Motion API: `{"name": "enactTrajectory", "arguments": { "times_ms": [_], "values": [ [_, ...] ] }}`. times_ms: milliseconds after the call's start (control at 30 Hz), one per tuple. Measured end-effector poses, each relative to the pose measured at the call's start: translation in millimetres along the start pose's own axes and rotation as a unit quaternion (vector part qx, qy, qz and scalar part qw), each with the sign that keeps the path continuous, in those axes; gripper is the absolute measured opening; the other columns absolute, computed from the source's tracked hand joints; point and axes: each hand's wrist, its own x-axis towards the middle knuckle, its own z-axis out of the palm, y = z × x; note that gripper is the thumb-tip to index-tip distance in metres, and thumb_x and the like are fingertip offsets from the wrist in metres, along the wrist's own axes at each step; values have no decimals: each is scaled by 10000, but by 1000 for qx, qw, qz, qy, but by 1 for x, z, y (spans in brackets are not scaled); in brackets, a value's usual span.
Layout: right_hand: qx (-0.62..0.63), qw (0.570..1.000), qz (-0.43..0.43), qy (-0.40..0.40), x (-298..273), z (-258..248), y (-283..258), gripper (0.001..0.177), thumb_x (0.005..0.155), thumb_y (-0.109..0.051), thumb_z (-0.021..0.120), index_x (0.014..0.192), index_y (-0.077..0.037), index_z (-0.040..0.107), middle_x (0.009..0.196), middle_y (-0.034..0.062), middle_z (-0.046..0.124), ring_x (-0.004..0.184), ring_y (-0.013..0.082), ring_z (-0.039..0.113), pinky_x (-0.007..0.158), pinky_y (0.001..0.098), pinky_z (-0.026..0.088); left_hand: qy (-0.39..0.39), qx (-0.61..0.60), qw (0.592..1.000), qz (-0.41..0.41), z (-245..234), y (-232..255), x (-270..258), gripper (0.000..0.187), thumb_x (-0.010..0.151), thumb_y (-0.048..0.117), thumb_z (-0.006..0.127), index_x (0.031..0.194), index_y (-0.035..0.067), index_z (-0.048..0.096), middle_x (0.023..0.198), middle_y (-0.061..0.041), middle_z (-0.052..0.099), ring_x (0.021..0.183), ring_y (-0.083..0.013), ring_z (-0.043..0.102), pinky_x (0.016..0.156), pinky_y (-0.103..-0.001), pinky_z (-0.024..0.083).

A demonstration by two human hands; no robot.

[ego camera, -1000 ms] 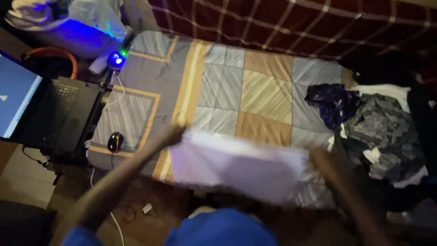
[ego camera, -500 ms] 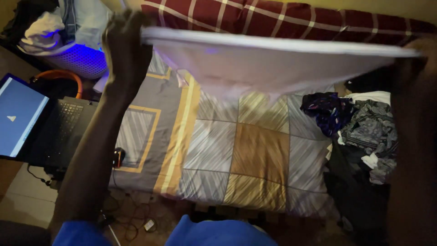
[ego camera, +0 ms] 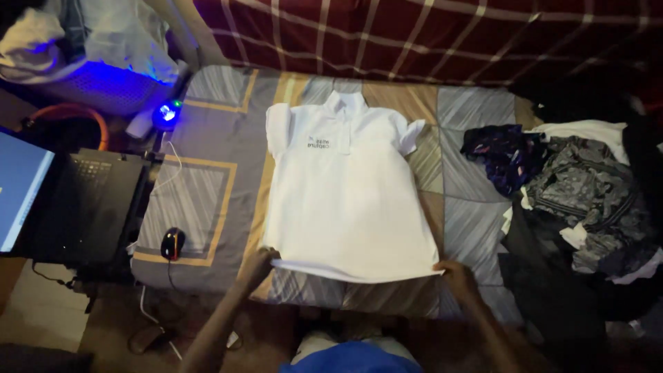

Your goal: The person folds a white polo shirt, a dark patterned short, and a patterned short-sleeve shirt on a bed. Each item is laid flat, smoothed, and folded into a compact rectangle before being stacked.

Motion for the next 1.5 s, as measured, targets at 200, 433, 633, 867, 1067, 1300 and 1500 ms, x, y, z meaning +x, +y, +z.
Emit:
{"name": "enactTrajectory", "arguments": {
  "times_ms": [200, 433, 633, 867, 1067, 1300, 1500],
  "values": [
    [-16, 999, 44, 25, -60, 108, 130, 272, 796, -131, 804, 1064, -174, 817, 1170, 23, 792, 1179, 191, 699, 1062, 312, 482, -5, 24, 995, -101, 116, -54, -44, 392, 389, 121, 794, 760, 245, 773, 797, -28, 737, 803, -246, 704, 674, -352, 511],
    [-351, 857, 225, -301, 13, 76, 8, 263, 856, -490, 674, 1017, -325, 800, 1004, -37, 811, 939, 179, 789, 792, 342, 582, -47, -5, 974, -223, 125, -66, -56, 238, 683, 339, 742, 907, 262, 755, 901, -10, 716, 898, -250, 695, 739, -383, 515],
    [-467, 875, 106, -65, 164, 82, 63, 238, 995, -492, 541, 980, -341, 724, 919, 1, 743, 869, 216, 739, 768, 331, 558, -17, 44, 926, -374, 42, -59, 43, 360, 887, 501, 692, 1106, 222, 754, 988, -118, 784, 976, -330, 754, 827, -484, 573],
    [-428, 788, 83, 434, 279, 119, 49, 119, 875, -109, 620, 819, -12, 581, 753, 203, 660, 665, 423, 628, 607, 514, 469, 254, -27, 897, -360, 32, -231, 210, 269, 938, 357, 584, 1132, 183, 648, 928, -114, 733, 828, -363, 702, 706, -534, 473],
    [-407, 797, 52, 443, 274, 124, 14, 150, 969, -113, 563, 846, -28, 579, 816, 176, 639, 708, 413, 584, 617, 506, 402, 356, -333, 802, -346, -34, -193, 365, 640, 799, 619, 772, 653, 201, 310, 601, 47, 277, 513, -82, 337, 443, -349, 248],
    [-405, 795, 27, 451, 276, 121, 4, 140, 899, -103, 554, 894, -27, 671, 811, 167, 670, 684, 397, 603, 632, 493, 441, 477, -462, 681, -308, -50, -201, 355, 175, 763, 106, 718, 936, 96, 740, 720, 17, 575, 614, -120, 481, 508, -331, 392],
    [-404, 814, 55, 414, 274, 120, 7, 124, 919, -112, 574, 873, -46, 669, 843, 146, 680, 748, 395, 630, 671, 506, 440, 442, -444, 623, -468, -69, -215, 313, 441, 605, 286, 930, 721, 169, 521, 692, 16, 434, 597, -145, 431, 533, -325, 364]
  ]
}}
